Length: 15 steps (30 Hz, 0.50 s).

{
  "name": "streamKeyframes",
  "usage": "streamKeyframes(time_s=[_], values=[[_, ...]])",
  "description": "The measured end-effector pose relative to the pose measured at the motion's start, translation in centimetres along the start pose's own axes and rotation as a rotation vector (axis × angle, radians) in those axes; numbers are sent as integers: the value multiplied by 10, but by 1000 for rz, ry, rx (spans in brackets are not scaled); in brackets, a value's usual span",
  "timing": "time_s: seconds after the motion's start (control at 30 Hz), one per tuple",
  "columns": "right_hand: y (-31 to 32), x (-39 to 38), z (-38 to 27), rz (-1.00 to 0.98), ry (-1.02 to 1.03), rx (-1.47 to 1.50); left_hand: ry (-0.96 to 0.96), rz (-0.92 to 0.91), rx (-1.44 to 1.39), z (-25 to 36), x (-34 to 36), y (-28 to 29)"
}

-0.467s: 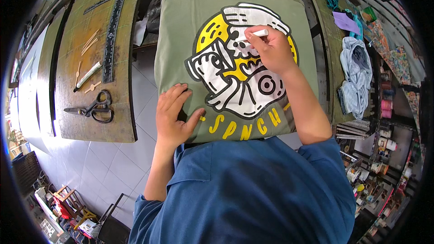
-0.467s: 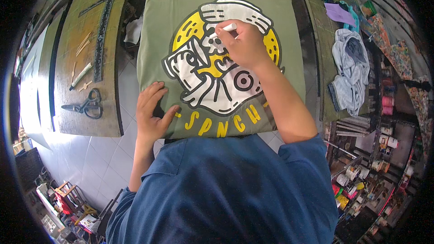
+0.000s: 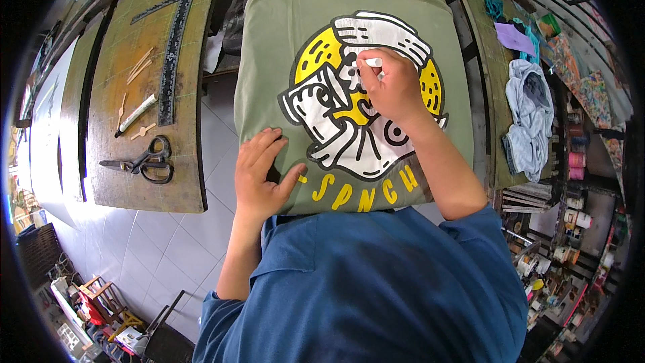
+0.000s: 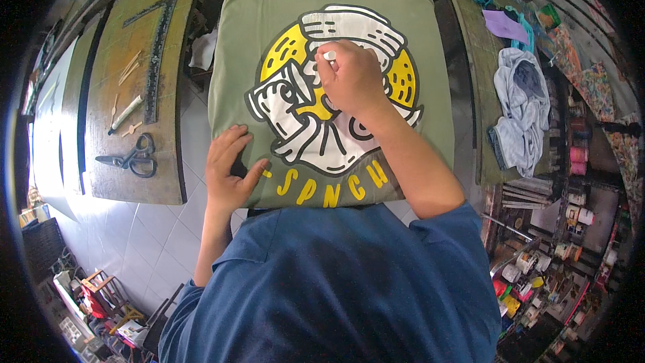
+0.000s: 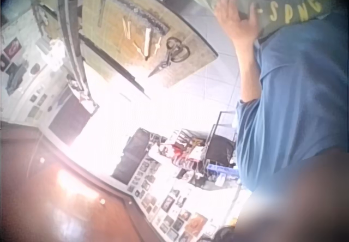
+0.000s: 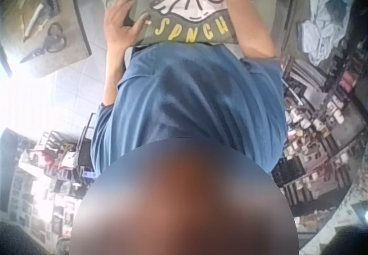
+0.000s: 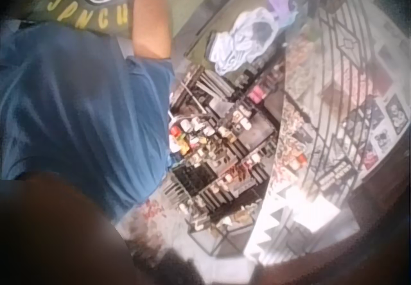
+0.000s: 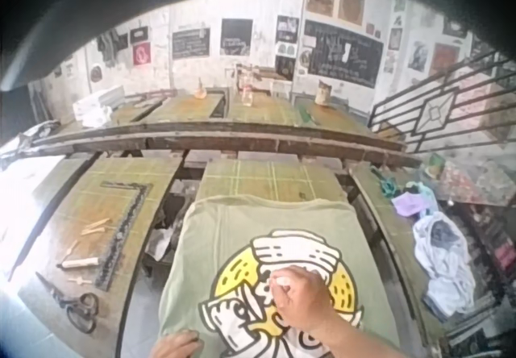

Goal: The person uses a white marker to draw details on a graphic printed on a green t-shirt laid flat on a work table. The person repeatedly adds lines and shading to the skull and surrounding elements of the design, occasionally adjusting the shirt's position.

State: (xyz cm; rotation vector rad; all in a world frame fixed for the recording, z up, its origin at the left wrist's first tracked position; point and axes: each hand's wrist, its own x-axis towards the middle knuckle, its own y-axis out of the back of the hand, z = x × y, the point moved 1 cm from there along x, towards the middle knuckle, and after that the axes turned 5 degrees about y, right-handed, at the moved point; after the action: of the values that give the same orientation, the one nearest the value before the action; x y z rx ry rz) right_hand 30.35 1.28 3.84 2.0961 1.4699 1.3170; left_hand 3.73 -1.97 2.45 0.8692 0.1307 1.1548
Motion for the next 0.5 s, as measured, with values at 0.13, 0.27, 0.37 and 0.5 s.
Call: streamKeyframes(time_s=[0.13,0.27,0.37,0.5], values=[[2,-1,-5,-101,-323,279,-1,6,7,1,0,0],[1,-1,-2,-25,-209,121,-3,7,1,0,0,0],[-1,0,-5,5,-125,46,-3,5,10,1,1,0],[0,2,-12,-83,-325,286,-1,4,22,1,0,0]])
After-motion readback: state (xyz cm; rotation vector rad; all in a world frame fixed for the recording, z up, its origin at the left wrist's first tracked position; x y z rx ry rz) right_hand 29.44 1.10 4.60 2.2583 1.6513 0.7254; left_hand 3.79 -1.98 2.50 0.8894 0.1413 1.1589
